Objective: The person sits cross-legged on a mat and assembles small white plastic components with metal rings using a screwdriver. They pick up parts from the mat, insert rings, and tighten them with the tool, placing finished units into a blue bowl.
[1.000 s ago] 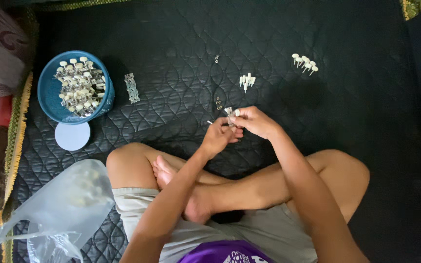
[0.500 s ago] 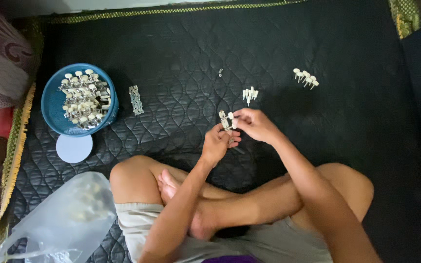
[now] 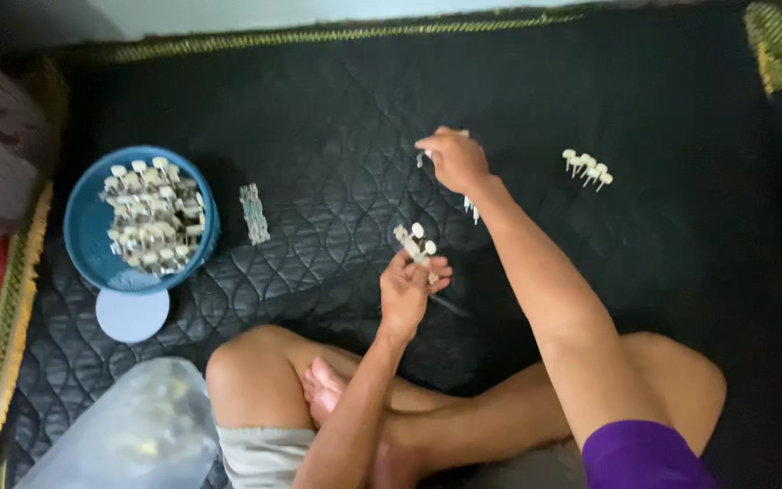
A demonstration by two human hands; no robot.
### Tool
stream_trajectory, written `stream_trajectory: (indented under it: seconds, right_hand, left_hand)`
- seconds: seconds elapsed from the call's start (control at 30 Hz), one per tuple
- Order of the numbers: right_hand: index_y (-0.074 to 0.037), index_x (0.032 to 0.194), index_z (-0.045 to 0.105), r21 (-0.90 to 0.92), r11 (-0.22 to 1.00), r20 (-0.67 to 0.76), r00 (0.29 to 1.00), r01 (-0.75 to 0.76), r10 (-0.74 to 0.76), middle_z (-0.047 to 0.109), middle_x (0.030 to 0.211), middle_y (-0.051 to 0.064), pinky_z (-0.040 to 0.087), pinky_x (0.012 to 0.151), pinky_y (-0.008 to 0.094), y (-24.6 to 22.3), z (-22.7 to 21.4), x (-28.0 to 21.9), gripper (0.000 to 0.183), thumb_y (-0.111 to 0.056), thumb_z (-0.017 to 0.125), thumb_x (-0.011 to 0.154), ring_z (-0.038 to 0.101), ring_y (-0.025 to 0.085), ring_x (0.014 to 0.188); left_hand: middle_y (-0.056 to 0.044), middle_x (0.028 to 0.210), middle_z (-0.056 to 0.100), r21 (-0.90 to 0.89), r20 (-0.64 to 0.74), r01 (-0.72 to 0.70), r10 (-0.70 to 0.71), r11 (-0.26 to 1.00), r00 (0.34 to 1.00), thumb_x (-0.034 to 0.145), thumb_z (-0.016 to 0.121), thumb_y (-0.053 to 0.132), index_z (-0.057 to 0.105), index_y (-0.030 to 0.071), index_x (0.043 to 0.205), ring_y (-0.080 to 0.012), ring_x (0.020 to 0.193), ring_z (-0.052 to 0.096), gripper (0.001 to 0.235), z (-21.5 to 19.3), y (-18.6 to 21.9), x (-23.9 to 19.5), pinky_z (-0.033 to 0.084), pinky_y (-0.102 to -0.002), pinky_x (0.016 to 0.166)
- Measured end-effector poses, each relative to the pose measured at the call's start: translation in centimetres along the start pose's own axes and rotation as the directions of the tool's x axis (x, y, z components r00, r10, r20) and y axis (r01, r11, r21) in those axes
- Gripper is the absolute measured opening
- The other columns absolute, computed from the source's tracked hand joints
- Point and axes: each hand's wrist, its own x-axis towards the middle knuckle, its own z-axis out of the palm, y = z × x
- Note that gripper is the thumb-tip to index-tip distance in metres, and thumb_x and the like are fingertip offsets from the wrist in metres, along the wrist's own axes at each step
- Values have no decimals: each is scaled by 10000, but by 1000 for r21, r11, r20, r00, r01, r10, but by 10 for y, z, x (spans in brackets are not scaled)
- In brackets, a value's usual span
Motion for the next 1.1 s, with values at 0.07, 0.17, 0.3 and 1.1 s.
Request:
stream_trajectory:
  seconds: [0.07, 0.17, 0.3, 1.1]
  right_hand:
    - [-264, 1013, 657, 15, 1000, -20, 1000, 19, -19, 618, 927, 50, 504, 738, 457, 1, 6, -2, 275, -117, 491, 849, 604, 324, 848]
    - [-247, 946, 679, -10, 999, -86, 996, 31, -31, 623, 914, 27, 510, 733, 439, 2, 6, 3, 230, -133, 516, 830, 604, 309, 834]
    - [-250, 851, 681, -39, 998, -117, 991, 54, -58, 619, 860, 1, 509, 729, 422, 1, 5, 1, 148, -155, 585, 791, 609, 278, 811]
    - [-51, 943, 584, 594, 805, -329, 918, 20, 220, 567, 766, 41, 405, 614, 200, -34, -194, -161, 50, -17, 607, 915, 503, 83, 645]
  left_hand:
    - [-253, 907, 634, -17, -16, 8, -9, 1000, 1000, 903, 429, 24, 313, -105, 1225, -278, 777, 659, 366, 2, -3, -1, 573, -405, 711]
    - [-253, 893, 636, -35, -1, -12, 12, 999, 1000, 899, 441, 17, 309, -103, 1230, -279, 764, 660, 376, 8, -4, 5, 573, -404, 702]
    - [-256, 889, 636, -27, 2, -29, 29, 999, 1000, 896, 449, 22, 330, -99, 1218, -285, 770, 660, 364, 6, -10, 9, 573, -406, 696]
    - [-153, 846, 650, 195, 64, -41, 28, 980, 998, 866, 476, 103, 457, -65, 1124, -240, 794, 660, 309, 15, 0, -5, 565, -323, 688]
